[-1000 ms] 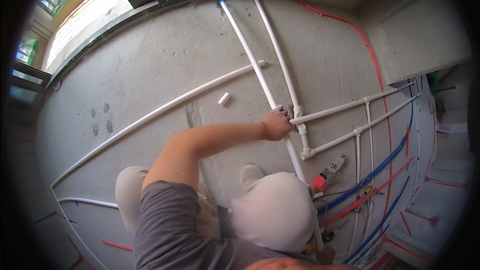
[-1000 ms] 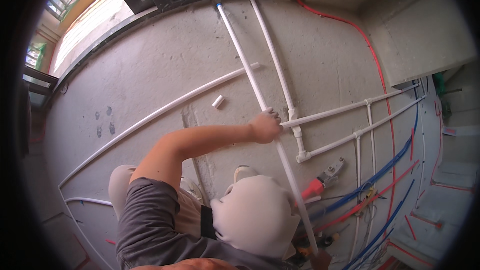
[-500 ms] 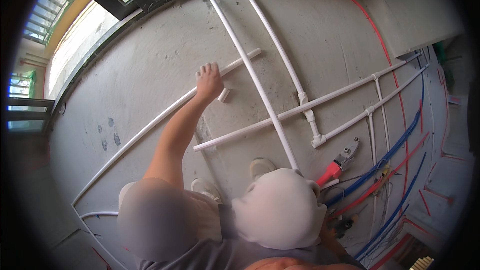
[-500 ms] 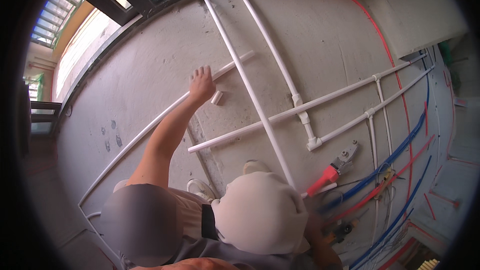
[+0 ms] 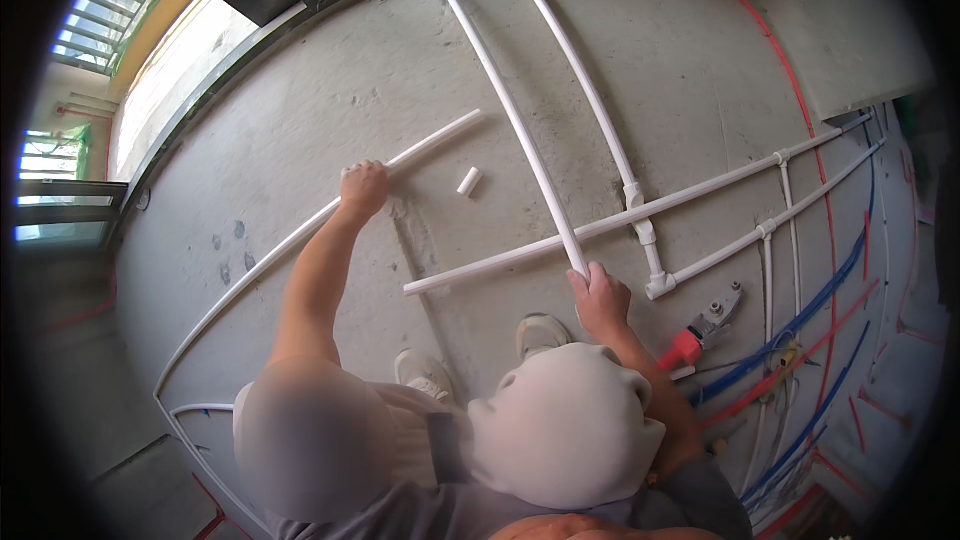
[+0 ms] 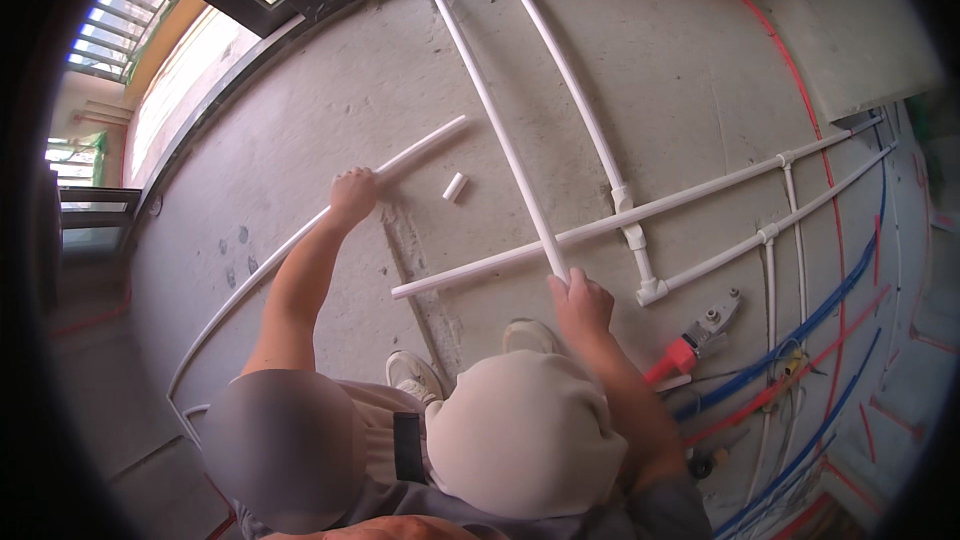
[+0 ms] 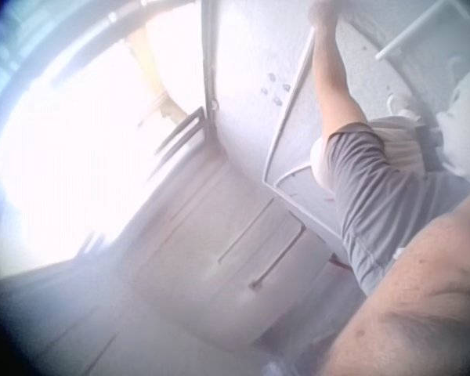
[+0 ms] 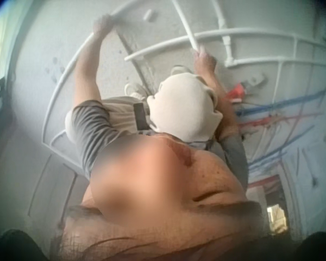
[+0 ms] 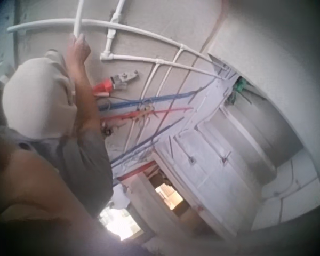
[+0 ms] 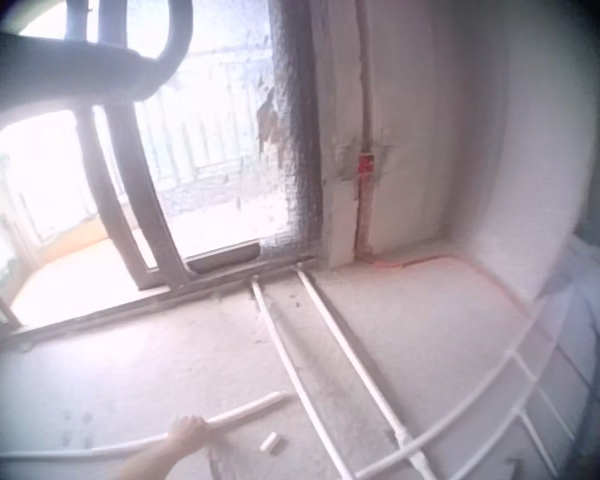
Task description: The person sweeps debris into a dustpan and disposes of it, then assembles white PVC pipes on the floor using connectors. The person cuts pipes with a pipe cutter and joins them into a rectangular frame, leaving the assembled frame on the floor.
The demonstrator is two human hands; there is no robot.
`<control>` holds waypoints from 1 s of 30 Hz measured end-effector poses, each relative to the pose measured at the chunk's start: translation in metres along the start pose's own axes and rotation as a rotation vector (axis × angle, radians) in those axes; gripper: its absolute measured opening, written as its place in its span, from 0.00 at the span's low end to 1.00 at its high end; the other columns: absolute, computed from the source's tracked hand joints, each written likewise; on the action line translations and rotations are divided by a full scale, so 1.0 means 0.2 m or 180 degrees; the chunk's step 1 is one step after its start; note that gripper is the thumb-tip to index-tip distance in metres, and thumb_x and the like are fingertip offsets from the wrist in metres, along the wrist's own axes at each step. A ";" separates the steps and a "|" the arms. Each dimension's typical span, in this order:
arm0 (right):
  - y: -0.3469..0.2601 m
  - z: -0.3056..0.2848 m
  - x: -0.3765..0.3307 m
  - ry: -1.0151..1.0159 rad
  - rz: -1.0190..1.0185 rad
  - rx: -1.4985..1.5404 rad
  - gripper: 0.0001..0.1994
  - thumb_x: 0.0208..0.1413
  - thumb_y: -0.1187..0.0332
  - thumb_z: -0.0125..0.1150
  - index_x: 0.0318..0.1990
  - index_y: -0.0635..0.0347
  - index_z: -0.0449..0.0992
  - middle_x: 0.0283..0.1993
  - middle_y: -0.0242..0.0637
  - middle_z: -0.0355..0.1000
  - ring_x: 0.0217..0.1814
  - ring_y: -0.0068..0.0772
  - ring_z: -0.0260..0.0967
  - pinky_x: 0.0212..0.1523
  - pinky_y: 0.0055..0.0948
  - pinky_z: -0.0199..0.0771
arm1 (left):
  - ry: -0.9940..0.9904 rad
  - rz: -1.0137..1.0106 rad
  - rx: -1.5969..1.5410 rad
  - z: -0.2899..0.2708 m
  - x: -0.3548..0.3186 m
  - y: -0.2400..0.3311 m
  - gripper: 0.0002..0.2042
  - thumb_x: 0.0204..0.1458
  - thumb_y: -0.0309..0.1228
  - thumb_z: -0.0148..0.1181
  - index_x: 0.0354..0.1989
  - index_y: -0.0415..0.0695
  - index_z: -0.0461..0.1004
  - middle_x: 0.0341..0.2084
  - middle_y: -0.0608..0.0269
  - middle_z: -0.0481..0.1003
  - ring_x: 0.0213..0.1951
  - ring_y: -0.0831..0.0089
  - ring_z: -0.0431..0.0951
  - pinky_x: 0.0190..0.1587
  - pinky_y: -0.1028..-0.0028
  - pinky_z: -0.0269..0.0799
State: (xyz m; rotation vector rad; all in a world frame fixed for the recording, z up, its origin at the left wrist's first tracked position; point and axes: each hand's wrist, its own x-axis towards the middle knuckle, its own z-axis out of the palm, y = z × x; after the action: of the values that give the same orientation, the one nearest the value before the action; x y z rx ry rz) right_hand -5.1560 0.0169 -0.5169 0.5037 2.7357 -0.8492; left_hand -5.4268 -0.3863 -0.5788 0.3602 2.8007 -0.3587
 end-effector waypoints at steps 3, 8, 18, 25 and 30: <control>-0.10 0.07 0.22 0.0037 -0.0256 -0.0148 0.21 0.66 0.50 0.57 0.37 0.62 0.74 0.32 0.52 0.79 0.36 0.62 0.78 0.39 0.56 0.75 | -0.0186 -0.0257 0.0188 0.07 -0.12 -0.29 0.10 0.59 0.28 0.53 0.43 0.42 0.81 0.43 0.50 0.82 0.47 0.54 0.83 0.51 0.55 0.76; -0.32 0.20 0.58 -0.0456 -0.0347 -0.0359 0.23 0.67 0.47 0.54 0.43 0.62 0.73 0.39 0.55 0.80 0.44 0.62 0.78 0.46 0.54 0.74 | -0.0656 -0.1118 -0.0002 0.23 -0.42 -0.67 0.11 0.58 0.27 0.54 0.44 0.44 0.82 0.44 0.51 0.82 0.50 0.52 0.82 0.52 0.57 0.78; -0.37 0.23 0.94 -0.0886 -0.0524 -0.0726 0.24 0.63 0.45 0.59 0.43 0.62 0.75 0.42 0.53 0.80 0.50 0.57 0.78 0.50 0.49 0.75 | 0.0061 -0.0519 -0.1368 -0.01 -0.33 -0.13 0.11 0.58 0.28 0.58 0.46 0.37 0.76 0.47 0.45 0.76 0.51 0.44 0.77 0.53 0.51 0.74; -0.32 0.15 0.97 -0.1543 -0.0429 -0.0474 0.27 0.58 0.44 0.62 0.43 0.65 0.77 0.46 0.53 0.80 0.51 0.57 0.77 0.53 0.50 0.73 | -0.1283 0.0902 -0.1963 -0.31 -0.41 0.65 0.18 0.59 0.43 0.66 0.44 0.39 0.77 0.45 0.49 0.77 0.49 0.51 0.79 0.51 0.56 0.74; -0.30 0.15 0.91 -0.1403 -0.0512 -0.0411 0.28 0.57 0.44 0.63 0.45 0.65 0.78 0.47 0.53 0.79 0.52 0.56 0.76 0.54 0.49 0.73 | -0.1517 0.1264 -0.1763 -0.22 -0.54 0.85 0.20 0.53 0.48 0.69 0.40 0.42 0.79 0.40 0.51 0.79 0.46 0.48 0.80 0.48 0.54 0.75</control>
State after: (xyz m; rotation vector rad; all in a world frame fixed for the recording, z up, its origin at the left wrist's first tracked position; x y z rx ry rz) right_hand -5.3424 -0.0003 -0.5682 0.0578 2.4196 -0.7113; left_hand -5.2906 -0.2373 -0.5382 0.5866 2.1722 0.3695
